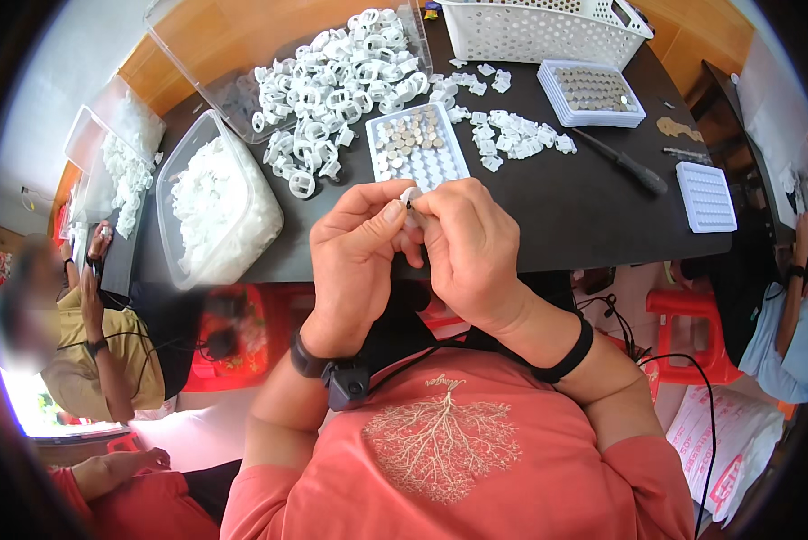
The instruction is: Assembling small white plastic components by inserting internal parts at a workbench.
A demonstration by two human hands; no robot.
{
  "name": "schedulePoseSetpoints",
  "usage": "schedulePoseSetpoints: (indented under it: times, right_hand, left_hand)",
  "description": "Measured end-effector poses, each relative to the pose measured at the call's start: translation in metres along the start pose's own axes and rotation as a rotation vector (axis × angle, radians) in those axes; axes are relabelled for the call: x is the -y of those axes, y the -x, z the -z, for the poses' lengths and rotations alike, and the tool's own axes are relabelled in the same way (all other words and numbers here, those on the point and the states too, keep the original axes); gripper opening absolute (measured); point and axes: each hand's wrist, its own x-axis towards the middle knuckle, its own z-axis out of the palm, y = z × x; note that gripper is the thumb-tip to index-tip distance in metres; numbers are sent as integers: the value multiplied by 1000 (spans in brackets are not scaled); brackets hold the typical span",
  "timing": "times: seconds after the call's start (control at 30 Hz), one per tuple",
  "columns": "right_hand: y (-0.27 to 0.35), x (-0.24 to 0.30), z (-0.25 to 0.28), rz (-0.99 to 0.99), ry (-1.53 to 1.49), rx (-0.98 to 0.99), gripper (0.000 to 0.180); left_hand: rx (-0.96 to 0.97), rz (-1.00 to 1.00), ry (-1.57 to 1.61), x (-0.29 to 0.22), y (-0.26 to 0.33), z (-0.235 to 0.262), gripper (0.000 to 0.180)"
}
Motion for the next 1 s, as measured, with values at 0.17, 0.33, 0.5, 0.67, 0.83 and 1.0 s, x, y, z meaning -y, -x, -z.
schedulePoseSetpoints:
  times: [0.17, 0.33, 0.5, 0.67, 0.83, 1.0]
  right_hand:
    - [1, 6, 4, -356, -386, 31, 11]
    - [3, 7, 7, -566, -623, 34, 9]
    - [-1, 12, 11, -779, -865, 34, 7]
    - [-8, 12, 14, -941, -1100, 57, 9]
    - [-16, 9, 18, -967, -1118, 91, 10]
    - [-33, 3, 29, -1092, -1176, 216, 12]
  left_hand:
    - [10, -4, -17, 0, 0, 3, 22]
    - [34, 2, -59, 1, 2, 5, 28]
    - [91, -64, -15, 3, 2, 7, 23]
    - [119, -86, -58, 3, 3, 10, 26]
    - [117, -75, -60, 4, 0, 10, 29]
    - [220, -91, -31, -1, 3, 10, 26]
